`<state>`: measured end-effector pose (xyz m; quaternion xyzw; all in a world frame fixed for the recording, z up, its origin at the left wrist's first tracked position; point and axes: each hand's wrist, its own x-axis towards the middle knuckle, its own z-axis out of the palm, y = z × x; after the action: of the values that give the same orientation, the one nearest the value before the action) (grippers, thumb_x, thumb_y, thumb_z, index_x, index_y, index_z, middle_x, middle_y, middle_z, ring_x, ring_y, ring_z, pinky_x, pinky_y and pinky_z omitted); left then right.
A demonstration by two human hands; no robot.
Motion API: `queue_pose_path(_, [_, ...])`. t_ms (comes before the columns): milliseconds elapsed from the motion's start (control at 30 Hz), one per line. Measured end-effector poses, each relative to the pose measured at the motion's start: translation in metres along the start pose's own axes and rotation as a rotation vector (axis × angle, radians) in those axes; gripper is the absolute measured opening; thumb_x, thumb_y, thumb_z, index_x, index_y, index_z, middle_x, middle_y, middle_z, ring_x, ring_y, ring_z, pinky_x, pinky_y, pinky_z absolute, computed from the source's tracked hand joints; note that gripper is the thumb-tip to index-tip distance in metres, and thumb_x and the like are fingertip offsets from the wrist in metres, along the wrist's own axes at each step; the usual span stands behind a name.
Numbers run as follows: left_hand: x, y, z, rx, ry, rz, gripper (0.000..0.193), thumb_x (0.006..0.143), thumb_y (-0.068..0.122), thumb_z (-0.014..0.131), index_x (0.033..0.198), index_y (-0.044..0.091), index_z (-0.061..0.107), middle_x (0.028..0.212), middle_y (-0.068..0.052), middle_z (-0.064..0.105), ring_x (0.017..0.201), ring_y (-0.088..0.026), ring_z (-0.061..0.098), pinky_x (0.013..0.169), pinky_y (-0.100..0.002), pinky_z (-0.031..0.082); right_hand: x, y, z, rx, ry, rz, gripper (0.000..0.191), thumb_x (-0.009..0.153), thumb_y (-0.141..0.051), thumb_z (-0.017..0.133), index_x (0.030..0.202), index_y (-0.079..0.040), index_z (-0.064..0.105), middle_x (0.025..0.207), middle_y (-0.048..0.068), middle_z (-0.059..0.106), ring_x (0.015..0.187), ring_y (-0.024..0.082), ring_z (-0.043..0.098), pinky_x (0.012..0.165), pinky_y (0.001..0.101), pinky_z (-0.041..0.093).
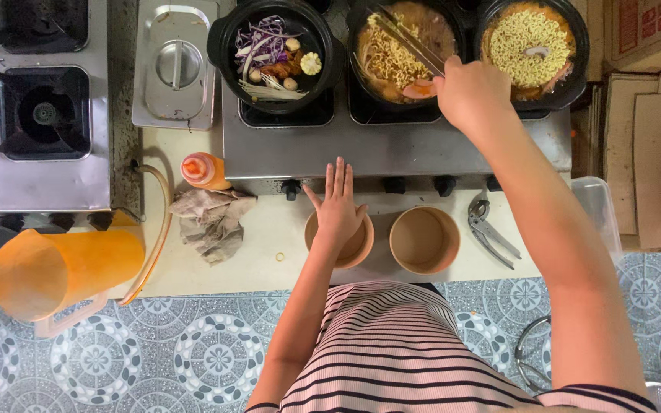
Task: The person opens a plastic bag and adds dry ingredients into paper cups, then uses tongs to transfer cooked noodles from pots on the stove into paper bowls, adds toppings with a strainer ladle, and ladles broth over the noodles to assemble the bowls.
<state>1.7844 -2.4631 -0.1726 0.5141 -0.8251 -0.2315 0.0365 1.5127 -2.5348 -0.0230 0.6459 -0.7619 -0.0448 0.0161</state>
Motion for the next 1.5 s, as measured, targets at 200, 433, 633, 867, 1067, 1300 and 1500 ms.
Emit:
queue_pose_path(200, [-0.002, 0.001, -0.001, -0.020, 0.047, 0.021, 0.106, 0.081, 0.042, 0.079, 0.161, 0.008, 0.020, 0.171, -0.006, 0.010, 0.158, -0.027, 0.009, 0.112, -0.084, 0.002, -0.017, 0.020, 0.000, -0.079, -0.076, 0.002, 0.034, 0.106, -0.038, 0.059, 0.105, -0.005, 0.067, 0.082, 0.019, 0.073, 0.081, 0.040, 0.072, 0.067, 0.0537, 0.055])
queue_pose_path(433, [-0.003, 0.003, -0.005, -0.004, 0.052, 0.024, 0.106, 0.081, 0.041, 0.079, 0.162, 0.008, 0.020, 0.172, -0.006, 0.010, 0.158, -0.027, 0.009, 0.112, -0.083, 0.002, -0.034, 0.049, -0.050, -0.209, -0.190, 0.094, 0.041, 0.102, -0.052, 0.062, 0.110, -0.014, 0.075, 0.090, 0.016, 0.075, 0.087, 0.037, 0.073, 0.071, 0.0524, 0.056])
queue_pose_path(633, [-0.004, 0.003, -0.001, -0.023, 0.057, 0.017, 0.106, 0.080, 0.042, 0.079, 0.162, 0.008, 0.020, 0.171, -0.006, 0.010, 0.158, -0.028, 0.010, 0.112, -0.083, 0.001, -0.026, 0.053, -0.038, -0.202, -0.332, 0.052, 0.043, 0.099, -0.054, 0.059, 0.111, -0.015, 0.073, 0.093, 0.013, 0.075, 0.091, 0.037, 0.072, 0.076, 0.0534, 0.056])
queue_pose_path(867, [-0.003, -0.002, 0.007, -0.016, 0.094, 0.034, 0.106, 0.080, 0.041, 0.080, 0.161, 0.007, 0.021, 0.171, -0.006, 0.012, 0.158, -0.028, 0.012, 0.112, -0.084, 0.003, -0.013, 0.042, 0.013, -0.032, -0.160, 0.030, 0.038, 0.102, -0.047, 0.064, 0.105, -0.010, 0.072, 0.088, 0.017, 0.073, 0.087, 0.040, 0.071, 0.073, 0.0530, 0.055])
queue_pose_path(1067, [-0.002, -0.003, 0.012, -0.012, 0.080, 0.025, 0.105, 0.080, 0.042, 0.080, 0.161, 0.008, 0.021, 0.171, -0.005, 0.012, 0.158, -0.027, 0.011, 0.111, -0.084, 0.003, -0.026, 0.046, 0.008, 0.463, -0.307, 0.196, 0.035, 0.105, -0.037, 0.061, 0.095, -0.005, 0.070, 0.068, 0.013, 0.068, 0.056, 0.026, 0.066, 0.059, 0.0431, 0.052])
queue_pose_path(1300, [-0.002, -0.001, 0.008, 0.004, 0.079, 0.030, 0.105, 0.081, 0.043, 0.079, 0.162, 0.009, 0.021, 0.171, -0.005, 0.011, 0.159, -0.026, 0.010, 0.112, -0.084, 0.003, -0.046, 0.052, -0.004, 0.951, -0.308, 0.307, 0.032, 0.106, -0.031, 0.060, 0.095, -0.002, 0.067, 0.066, 0.004, 0.061, 0.050, 0.012, 0.055, 0.047, 0.0308, 0.046])
queue_pose_path(1500, [-0.002, 0.002, 0.001, 0.030, 0.056, 0.025, 0.105, 0.082, 0.044, 0.078, 0.162, 0.010, 0.018, 0.171, -0.005, 0.010, 0.158, -0.026, 0.010, 0.112, -0.083, 0.002, -0.054, 0.066, -0.029, 1.071, -0.237, 0.273, 0.028, 0.109, -0.027, 0.057, 0.099, -0.002, 0.065, 0.067, 0.003, 0.060, 0.052, 0.012, 0.054, 0.047, 0.0308, 0.044])
